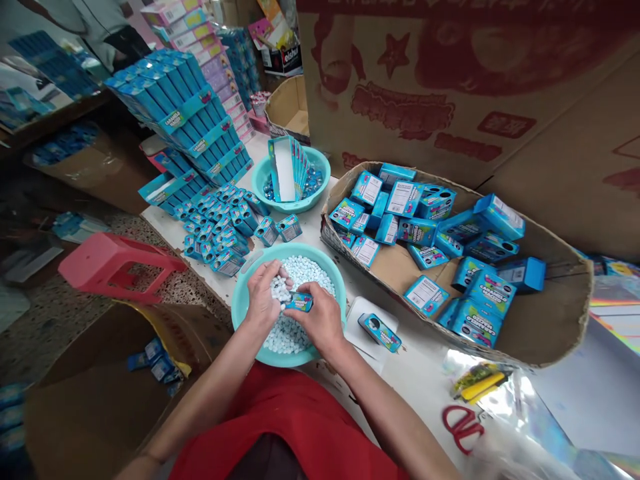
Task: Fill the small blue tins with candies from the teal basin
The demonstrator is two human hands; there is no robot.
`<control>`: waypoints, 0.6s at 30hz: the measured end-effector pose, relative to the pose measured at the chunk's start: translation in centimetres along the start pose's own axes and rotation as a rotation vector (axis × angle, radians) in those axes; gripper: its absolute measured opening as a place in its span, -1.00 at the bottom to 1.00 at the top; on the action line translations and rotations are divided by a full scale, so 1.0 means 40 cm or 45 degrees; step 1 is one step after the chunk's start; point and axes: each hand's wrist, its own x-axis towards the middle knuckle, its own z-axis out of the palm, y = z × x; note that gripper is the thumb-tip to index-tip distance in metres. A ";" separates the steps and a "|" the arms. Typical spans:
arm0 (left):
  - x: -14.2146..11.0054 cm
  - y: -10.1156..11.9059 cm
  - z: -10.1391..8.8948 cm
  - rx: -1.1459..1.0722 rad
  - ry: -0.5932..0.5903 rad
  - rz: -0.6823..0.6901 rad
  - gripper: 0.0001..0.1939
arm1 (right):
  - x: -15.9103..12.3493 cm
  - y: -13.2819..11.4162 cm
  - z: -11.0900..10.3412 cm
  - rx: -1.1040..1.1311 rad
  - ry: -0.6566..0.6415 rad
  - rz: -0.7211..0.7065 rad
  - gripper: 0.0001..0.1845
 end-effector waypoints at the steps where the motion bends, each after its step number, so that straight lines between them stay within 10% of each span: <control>1: -0.001 0.003 0.004 -0.002 -0.008 0.020 -0.75 | 0.000 -0.003 -0.002 -0.003 0.011 -0.019 -0.66; 18: -0.010 -0.028 0.008 0.059 0.013 0.028 -0.68 | -0.020 0.016 0.000 -0.050 0.011 -0.079 -0.73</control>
